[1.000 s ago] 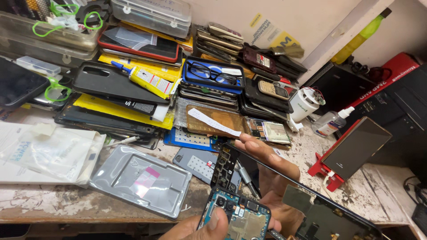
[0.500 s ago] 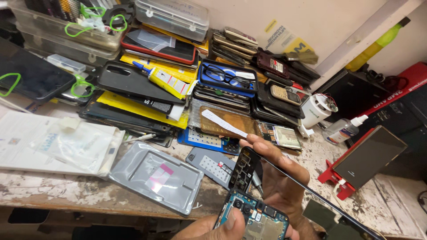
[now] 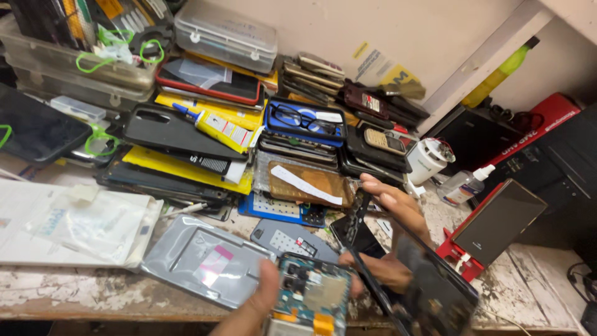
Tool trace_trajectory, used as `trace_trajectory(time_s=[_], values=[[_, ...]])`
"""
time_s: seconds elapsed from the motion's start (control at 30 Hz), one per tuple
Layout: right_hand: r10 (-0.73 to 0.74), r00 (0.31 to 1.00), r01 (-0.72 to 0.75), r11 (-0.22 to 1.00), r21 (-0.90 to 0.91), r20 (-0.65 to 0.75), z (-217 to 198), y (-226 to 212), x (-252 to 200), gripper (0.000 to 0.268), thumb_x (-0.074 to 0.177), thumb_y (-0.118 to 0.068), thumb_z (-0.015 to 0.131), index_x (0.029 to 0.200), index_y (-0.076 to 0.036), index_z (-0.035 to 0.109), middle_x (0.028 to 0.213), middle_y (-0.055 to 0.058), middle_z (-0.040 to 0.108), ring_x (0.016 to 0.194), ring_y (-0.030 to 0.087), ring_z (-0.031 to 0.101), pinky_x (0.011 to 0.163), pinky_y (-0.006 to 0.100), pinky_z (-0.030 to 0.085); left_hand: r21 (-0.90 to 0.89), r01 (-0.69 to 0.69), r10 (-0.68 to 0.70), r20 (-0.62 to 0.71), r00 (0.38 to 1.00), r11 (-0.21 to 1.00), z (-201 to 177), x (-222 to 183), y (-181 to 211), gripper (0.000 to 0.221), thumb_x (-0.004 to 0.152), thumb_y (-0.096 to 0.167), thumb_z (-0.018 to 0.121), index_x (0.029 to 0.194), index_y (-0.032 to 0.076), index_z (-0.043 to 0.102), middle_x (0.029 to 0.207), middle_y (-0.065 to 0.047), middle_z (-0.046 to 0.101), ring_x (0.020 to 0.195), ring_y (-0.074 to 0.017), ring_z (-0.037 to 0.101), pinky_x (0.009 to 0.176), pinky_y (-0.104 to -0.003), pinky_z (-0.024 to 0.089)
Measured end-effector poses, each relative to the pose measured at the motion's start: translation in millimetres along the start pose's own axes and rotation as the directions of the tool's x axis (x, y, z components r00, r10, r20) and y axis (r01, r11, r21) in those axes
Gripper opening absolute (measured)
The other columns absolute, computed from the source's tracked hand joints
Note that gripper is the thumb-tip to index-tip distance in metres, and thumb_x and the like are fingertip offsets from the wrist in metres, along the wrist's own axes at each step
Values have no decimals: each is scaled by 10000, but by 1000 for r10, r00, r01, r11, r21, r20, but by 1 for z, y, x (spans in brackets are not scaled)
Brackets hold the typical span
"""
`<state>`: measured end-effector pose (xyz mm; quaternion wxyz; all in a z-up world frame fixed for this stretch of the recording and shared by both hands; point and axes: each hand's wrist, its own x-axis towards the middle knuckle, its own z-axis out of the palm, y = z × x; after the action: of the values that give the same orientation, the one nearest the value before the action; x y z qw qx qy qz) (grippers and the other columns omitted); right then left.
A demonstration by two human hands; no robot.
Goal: The person handles mobile phone components by hand, including batteries and motherboards, and uses a screwdriver to work on the internal hardware at a desk.
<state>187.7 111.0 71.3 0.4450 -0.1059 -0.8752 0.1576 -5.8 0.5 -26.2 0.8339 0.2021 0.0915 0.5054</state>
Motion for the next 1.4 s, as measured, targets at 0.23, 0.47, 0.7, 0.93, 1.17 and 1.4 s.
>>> trace_trajectory(time_s=[0.23, 0.47, 0.7, 0.93, 1.17, 1.4], values=[[237, 970, -195, 892, -407, 54, -20, -19, 9, 959, 597, -262, 954, 1425, -57, 516, 1373, 155, 588, 1249, 273, 624, 1021, 366, 579, -33, -381, 356, -286, 890, 924, 19, 13, 32, 945, 915, 763, 213, 1295, 14, 646, 1022, -191, 756, 766, -298, 732, 629, -441, 637], [294, 950, -196, 824, -532, 105, -16, -32, 12, 1014, 527, -261, 962, 1423, -58, 534, 1280, 165, 632, 1169, 285, 669, 981, 397, 529, -269, -536, 477, -257, 840, 800, 50, 35, 41, 826, 974, 709, 271, 1291, 41, 640, 937, -127, 706, 810, -237, 703, 727, -413, 596], [298, 952, -211, 801, -560, 66, -12, -33, 3, 963, 504, -334, 981, 1362, -114, 605, 1175, 153, 668, 1124, 277, 689, 952, 417, 551, -355, -692, 674, -195, 713, 629, 62, 50, 45, 681, 1064, 605, 366, 1376, 44, 594, 1036, -104, 671, 945, -212, 653, 869, -400, 550], [383, 923, -287, 743, -605, 33, 3, -31, -7, 1025, 521, -448, 1022, 1420, -149, 630, 1166, 121, 713, 1072, 239, 712, 879, 364, 592, -411, -747, 676, -333, 657, 523, 56, 65, 43, 579, 1007, 473, 347, 1442, 129, 512, 1237, -71, 671, 1063, -223, 654, 916, -437, 546], [439, 898, -337, 732, -592, 31, 11, -31, -1, 959, 473, -359, 991, 1329, -123, 631, 1089, 144, 710, 999, 254, 725, 798, 373, 600, -419, -766, 756, -234, 611, 489, 53, 68, 45, 595, 1034, 392, 330, 1554, 118, 418, 1356, -96, 627, 1251, -240, 602, 1051, -450, 502], [407, 909, -282, 759, -586, 91, 10, -27, -3, 1000, 558, -444, 1014, 1432, -147, 630, 1184, 128, 707, 1081, 244, 671, 849, 346, 600, -416, -760, 788, -144, 598, 500, 51, 63, 45, 597, 1033, 350, 328, 1587, 134, 370, 1364, -107, 618, 1241, -244, 602, 1059, -445, 486]])
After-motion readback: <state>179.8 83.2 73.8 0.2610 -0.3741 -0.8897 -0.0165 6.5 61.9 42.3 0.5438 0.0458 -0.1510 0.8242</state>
